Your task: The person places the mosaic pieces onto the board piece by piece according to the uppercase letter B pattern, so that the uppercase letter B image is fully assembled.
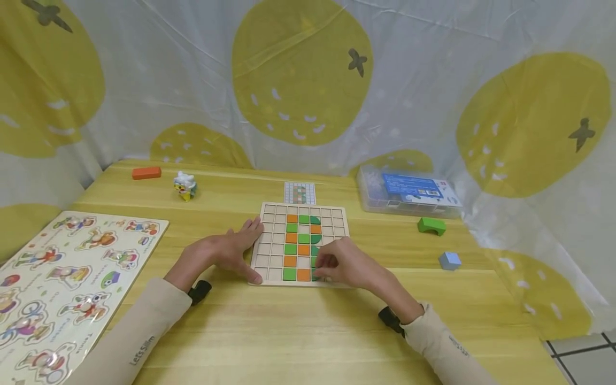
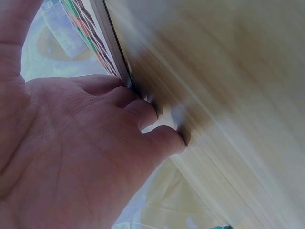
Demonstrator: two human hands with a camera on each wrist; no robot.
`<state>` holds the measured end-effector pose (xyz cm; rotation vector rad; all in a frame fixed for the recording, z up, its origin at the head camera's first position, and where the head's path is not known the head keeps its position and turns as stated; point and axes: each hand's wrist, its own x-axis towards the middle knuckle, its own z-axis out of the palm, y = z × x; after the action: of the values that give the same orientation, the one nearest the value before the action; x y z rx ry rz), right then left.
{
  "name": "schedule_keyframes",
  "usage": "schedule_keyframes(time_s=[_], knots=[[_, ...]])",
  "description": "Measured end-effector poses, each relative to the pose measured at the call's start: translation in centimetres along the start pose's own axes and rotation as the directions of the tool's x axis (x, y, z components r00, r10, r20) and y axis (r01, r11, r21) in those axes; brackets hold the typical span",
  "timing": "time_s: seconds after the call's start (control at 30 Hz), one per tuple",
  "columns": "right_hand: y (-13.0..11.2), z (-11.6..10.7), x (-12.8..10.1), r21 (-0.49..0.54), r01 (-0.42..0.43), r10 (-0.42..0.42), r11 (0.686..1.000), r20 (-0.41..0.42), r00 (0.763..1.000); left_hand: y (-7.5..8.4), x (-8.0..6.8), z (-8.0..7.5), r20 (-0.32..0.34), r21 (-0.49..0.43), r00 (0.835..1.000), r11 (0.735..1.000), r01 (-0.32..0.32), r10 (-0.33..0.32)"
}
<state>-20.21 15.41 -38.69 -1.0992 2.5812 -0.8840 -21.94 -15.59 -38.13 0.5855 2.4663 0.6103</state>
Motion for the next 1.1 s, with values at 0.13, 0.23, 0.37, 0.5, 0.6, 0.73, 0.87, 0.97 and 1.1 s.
schedule_keyframes(time_s=[0.13, 0.23, 0.37, 0.5, 0.6, 0.73, 0.87, 0.97, 1.1], knots=[[0.3, -0.7, -0.2, 0.021, -0.009, 0.009, 1.000, 0.021, 1.000, 0.2, 0.1, 0.1, 0.000, -0.007, 1.000, 1.000, -0.002, 0.002], [0.7, -1.5, -0.3, 0.020, -0.019, 0.019, 1.000, 0.006, 1.000, 0.2, 0.2, 0.0, -0.004, 0.000, 1.000, 1.000, 0.000, 0.000], [1.3, -2.3, -0.4, -0.037, -0.002, -0.001, 0.999, -0.076, 0.997, 0.1, 0.2, -0.1, -0.009, 0.016, 1.000, 1.000, 0.010, -0.010], [2.0, -2.3, 0.4, -0.127, -0.025, 0.015, 0.992, -0.081, 0.997, -0.1, 0.1, 0.0, -0.001, 0.007, 1.000, 1.000, 0.018, -0.018], [2.4, -2.2, 1.6, -0.139, -0.086, 0.084, 0.987, -0.017, 0.996, -0.3, 0.0, 0.0, 0.001, 0.000, 1.000, 1.000, 0.023, -0.023], [2.8, -2.1, 3.2, -0.112, -0.198, 0.206, 0.974, 0.060, 0.977, -0.2, 0.1, 0.0, -0.009, 0.001, 1.000, 1.000, 0.023, -0.023], [3.1, -1.9, 3.5, -0.108, -0.263, 0.273, 0.959, 0.102, 0.957, 0.0, 0.3, 0.2, -0.007, 0.009, 1.000, 1.000, 0.014, -0.014], [3.3, -2.1, 3.2, -0.089, -0.263, 0.272, 0.961, 0.112, 0.956, 0.1, 0.6, 0.2, 0.000, 0.005, 1.000, 1.000, 0.012, -0.012], [3.1, -3.4, 2.5, -0.035, -0.235, 0.237, 0.971, 0.063, 0.970, 0.3, 0.6, -0.4, -0.004, -0.040, 1.000, 0.999, -0.012, 0.012]])
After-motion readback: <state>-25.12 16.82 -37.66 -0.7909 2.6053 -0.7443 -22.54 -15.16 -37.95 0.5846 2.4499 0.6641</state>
